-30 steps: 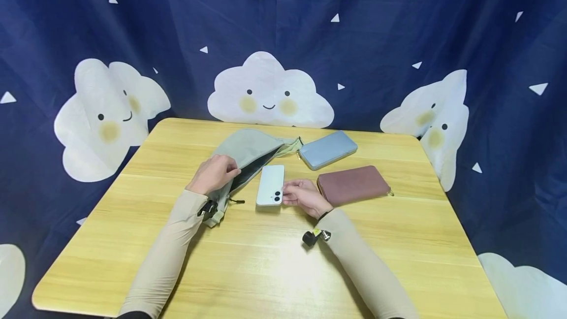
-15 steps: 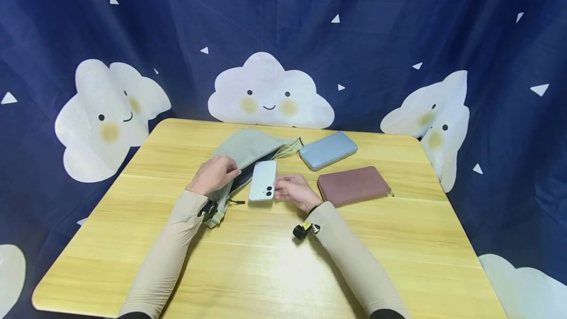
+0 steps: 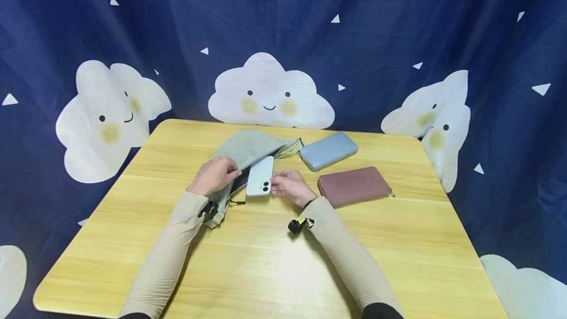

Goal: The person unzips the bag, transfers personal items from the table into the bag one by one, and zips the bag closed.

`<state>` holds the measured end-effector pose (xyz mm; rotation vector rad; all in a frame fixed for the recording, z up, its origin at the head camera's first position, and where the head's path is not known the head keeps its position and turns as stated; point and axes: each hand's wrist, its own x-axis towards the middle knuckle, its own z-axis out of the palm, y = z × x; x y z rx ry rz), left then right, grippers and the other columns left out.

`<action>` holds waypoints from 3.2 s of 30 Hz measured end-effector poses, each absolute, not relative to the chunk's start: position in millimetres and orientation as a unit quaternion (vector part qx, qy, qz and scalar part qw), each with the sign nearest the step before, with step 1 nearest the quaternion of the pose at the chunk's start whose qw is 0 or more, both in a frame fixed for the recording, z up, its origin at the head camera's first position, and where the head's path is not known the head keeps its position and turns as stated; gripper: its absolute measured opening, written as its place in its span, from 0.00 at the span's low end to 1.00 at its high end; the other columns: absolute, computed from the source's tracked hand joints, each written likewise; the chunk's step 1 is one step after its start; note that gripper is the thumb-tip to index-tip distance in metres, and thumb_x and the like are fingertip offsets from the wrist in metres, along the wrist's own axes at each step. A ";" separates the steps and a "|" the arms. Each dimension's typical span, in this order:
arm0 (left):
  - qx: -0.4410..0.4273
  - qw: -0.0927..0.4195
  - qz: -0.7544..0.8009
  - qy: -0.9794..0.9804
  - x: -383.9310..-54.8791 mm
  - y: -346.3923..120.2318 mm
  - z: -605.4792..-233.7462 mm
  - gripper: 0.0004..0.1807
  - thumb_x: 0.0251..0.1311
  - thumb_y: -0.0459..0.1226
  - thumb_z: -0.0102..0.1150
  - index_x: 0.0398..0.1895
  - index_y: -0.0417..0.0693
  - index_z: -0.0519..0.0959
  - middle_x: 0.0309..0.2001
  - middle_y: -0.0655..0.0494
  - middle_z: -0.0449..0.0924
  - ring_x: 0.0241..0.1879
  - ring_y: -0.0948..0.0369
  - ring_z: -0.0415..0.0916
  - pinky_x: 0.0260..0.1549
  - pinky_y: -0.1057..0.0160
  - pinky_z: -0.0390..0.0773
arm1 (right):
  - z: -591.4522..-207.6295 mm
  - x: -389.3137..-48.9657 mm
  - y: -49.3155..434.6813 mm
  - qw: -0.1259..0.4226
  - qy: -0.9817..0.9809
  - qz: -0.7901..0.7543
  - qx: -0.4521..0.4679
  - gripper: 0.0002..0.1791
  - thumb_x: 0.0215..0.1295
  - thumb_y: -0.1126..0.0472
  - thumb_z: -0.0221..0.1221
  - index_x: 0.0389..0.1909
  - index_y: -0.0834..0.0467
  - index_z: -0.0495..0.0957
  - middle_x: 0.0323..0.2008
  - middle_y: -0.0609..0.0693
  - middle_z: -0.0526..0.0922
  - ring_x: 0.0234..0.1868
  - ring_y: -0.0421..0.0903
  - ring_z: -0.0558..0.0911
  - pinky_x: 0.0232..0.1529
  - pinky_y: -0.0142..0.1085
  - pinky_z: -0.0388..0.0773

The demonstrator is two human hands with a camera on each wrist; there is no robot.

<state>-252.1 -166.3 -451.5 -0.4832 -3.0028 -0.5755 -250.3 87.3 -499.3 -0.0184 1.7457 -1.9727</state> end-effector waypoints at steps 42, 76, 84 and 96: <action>-0.155 0.015 -0.181 -0.971 -251.6 -163.8 -451.3 0.09 0.67 0.42 0.66 0.29 0.50 0.86 0.33 0.55 0.87 0.30 0.57 0.78 0.32 0.53 0.77 | -498.5 -252.8 70.4 0.271 0.573 -0.773 0.033 0.24 0.79 0.68 0.45 0.71 0.72 0.63 0.59 0.69 0.79 0.45 0.49 0.90 0.57 0.43 0.83; -0.156 0.010 -0.184 -0.970 -251.6 -163.7 -450.6 0.09 0.66 0.42 0.67 0.28 0.50 0.85 0.29 0.56 0.85 0.28 0.58 0.77 0.27 0.57 0.73 | -498.7 -250.0 55.1 0.289 0.547 -0.786 0.022 0.27 0.81 0.62 0.45 0.76 0.64 0.58 0.73 0.68 0.69 0.55 0.47 0.85 0.55 0.35 0.83; -0.158 0.009 -0.182 -0.971 -250.7 -163.1 -450.0 0.10 0.67 0.41 0.66 0.27 0.50 0.85 0.26 0.57 0.83 0.27 0.58 0.76 0.26 0.58 0.71 | -498.4 -251.1 55.1 0.278 0.543 -0.792 0.028 0.27 0.81 0.62 0.45 0.76 0.64 0.59 0.74 0.65 0.69 0.49 0.42 0.86 0.51 0.33 0.83; -0.161 0.010 -0.179 -0.971 -250.9 -162.1 -450.2 0.08 0.67 0.41 0.66 0.30 0.50 0.86 0.32 0.55 0.87 0.30 0.58 0.80 0.32 0.53 0.79 | -500.6 -252.8 49.4 0.271 0.535 -0.799 0.024 0.14 0.81 0.63 0.46 0.60 0.63 0.67 0.75 0.63 0.68 0.46 0.42 0.86 0.46 0.32 0.84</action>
